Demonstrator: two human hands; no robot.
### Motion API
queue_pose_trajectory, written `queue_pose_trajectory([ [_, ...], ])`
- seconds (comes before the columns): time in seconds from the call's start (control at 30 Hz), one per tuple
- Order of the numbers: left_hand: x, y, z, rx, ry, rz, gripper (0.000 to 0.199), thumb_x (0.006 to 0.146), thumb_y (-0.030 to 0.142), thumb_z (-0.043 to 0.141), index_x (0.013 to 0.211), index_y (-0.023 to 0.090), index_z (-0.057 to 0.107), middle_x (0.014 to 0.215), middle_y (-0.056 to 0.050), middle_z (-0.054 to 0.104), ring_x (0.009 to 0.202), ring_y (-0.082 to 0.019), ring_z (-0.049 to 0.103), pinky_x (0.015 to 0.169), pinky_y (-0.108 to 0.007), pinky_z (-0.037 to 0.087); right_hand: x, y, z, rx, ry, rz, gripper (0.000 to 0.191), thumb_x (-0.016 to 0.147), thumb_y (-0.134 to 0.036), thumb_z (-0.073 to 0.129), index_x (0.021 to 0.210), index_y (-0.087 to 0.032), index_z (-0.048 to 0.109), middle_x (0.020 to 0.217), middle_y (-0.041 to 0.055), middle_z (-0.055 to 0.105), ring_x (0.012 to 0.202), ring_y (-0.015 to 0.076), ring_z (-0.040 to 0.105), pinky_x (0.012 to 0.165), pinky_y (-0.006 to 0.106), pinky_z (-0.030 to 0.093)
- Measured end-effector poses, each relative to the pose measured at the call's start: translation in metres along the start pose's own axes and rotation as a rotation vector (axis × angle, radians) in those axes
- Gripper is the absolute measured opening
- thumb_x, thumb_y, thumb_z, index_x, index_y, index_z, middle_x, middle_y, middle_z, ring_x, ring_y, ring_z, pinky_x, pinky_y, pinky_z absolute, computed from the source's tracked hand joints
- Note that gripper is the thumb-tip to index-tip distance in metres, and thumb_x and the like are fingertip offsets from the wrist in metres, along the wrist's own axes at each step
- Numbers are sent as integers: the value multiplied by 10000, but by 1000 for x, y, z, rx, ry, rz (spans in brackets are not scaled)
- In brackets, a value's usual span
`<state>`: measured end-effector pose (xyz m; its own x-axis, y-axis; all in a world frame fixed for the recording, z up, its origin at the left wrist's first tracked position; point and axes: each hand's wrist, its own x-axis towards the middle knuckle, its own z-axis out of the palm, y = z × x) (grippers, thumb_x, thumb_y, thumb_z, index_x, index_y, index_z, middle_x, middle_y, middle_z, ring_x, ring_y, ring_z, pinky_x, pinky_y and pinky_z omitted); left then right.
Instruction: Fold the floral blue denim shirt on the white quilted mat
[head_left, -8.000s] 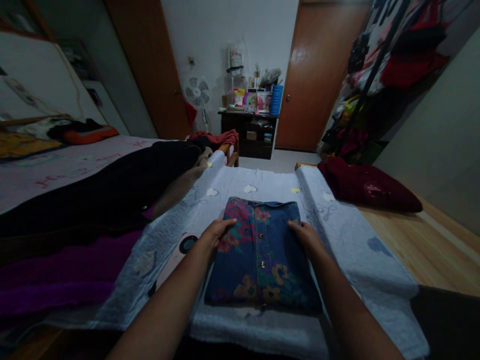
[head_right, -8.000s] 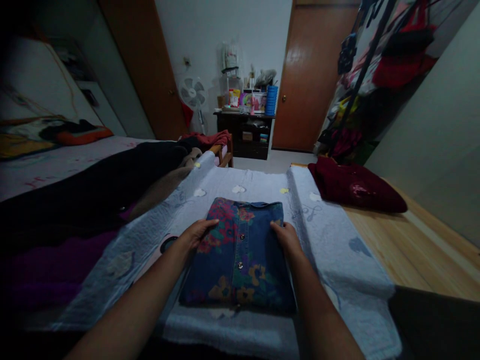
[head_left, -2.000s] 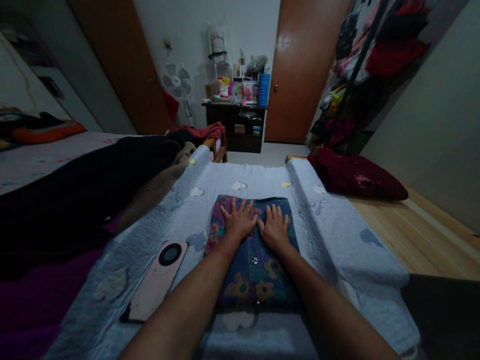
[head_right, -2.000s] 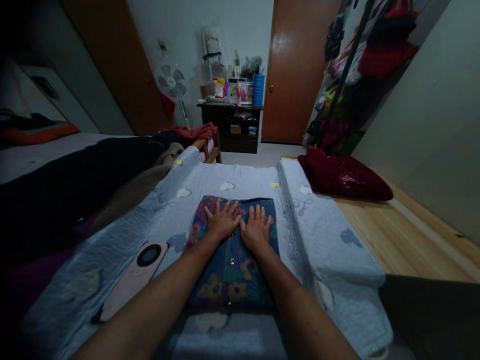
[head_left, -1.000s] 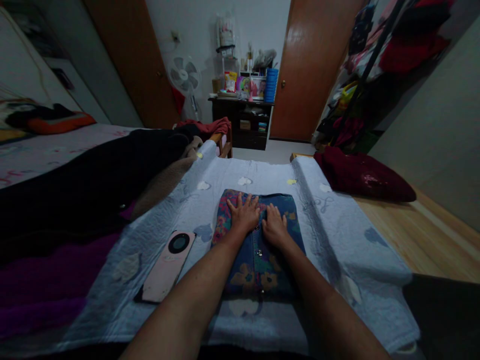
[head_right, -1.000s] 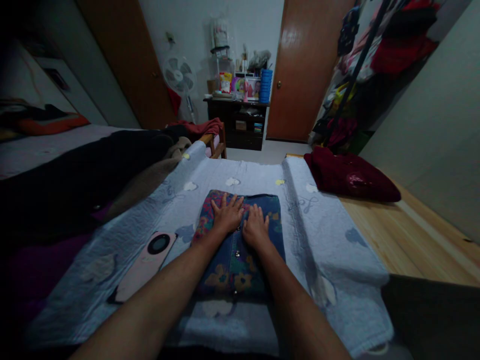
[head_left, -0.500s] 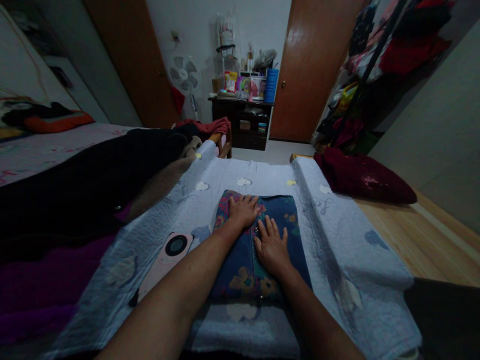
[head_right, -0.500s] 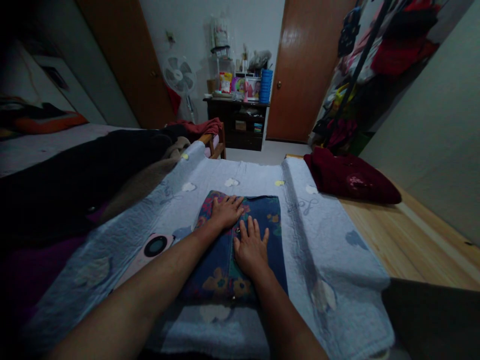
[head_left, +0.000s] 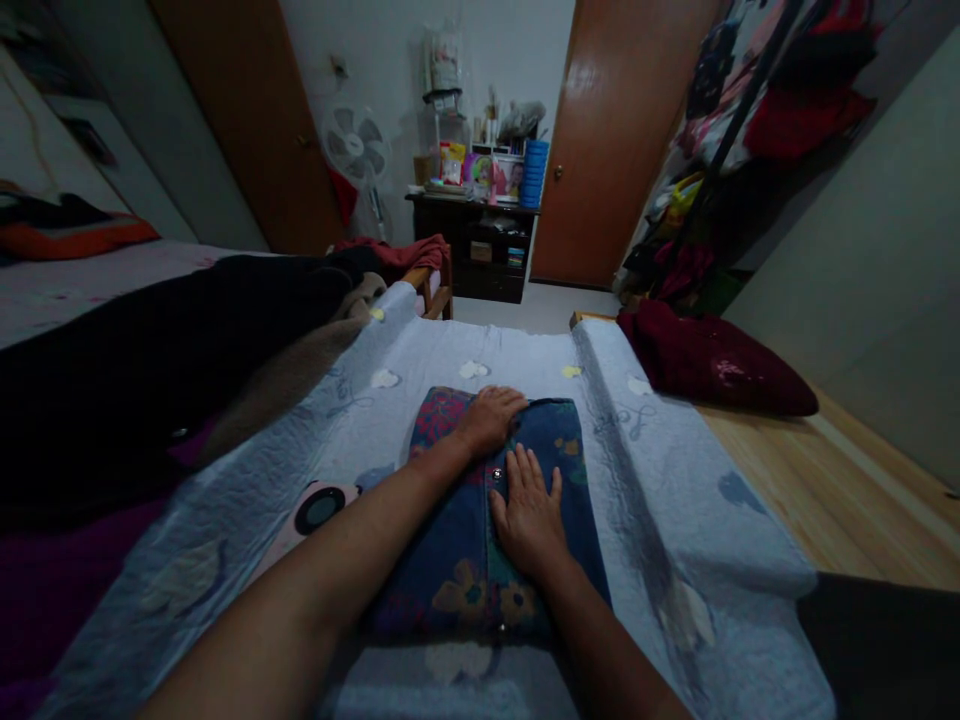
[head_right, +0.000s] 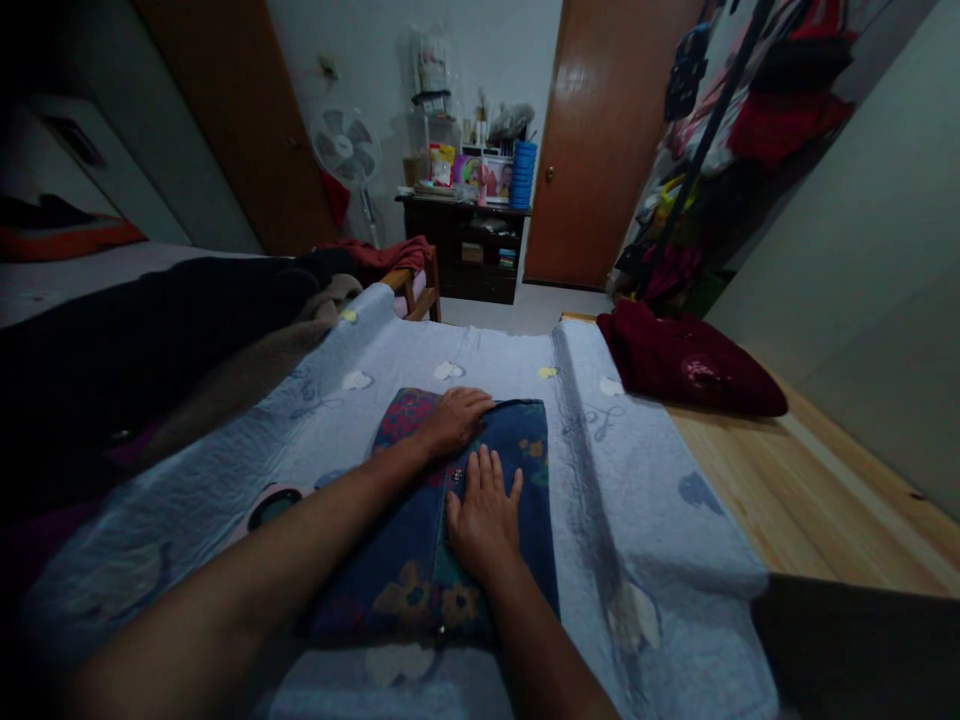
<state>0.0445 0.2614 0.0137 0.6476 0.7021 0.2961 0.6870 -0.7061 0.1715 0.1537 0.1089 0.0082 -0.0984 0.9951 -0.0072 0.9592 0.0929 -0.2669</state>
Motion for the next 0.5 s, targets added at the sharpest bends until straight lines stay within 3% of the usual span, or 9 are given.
queue_pose_trajectory([
  [0.1, -3, -3, 8, -71, -117, 138, 392, 935, 194, 432, 1301, 250, 562, 1333, -30, 607, 1319, -169, 448, 1112, -347, 315, 0, 0, 1, 7, 10, -4, 639, 969, -433, 287, 1525, -120, 252, 1603, 96, 173, 1483, 249, 116, 1166, 559, -7],
  [0.3, 3, -19, 11, 46, -236, 37, 473, 995, 414, 334, 1447, 290, 399, 1543, -19, 379, 1420, -227, 315, 1140, -429, 255, 1, 0, 1, 1, 15, -6, 627, 966, -427, 292, 1514, -123, 285, 1602, 92, 173, 1481, 250, 127, 1162, 566, 13],
  [0.5, 13, -22, 12, 81, -187, -31, 487, 984, 465, 336, 1426, 276, 421, 1459, -60, 486, 1326, -220, 446, 1069, -385, 349, 1, 0, 1, -27, 5, 2, 624, 965, -430, 300, 1513, -134, 291, 1603, 92, 174, 1480, 256, 130, 1161, 567, 31],
])
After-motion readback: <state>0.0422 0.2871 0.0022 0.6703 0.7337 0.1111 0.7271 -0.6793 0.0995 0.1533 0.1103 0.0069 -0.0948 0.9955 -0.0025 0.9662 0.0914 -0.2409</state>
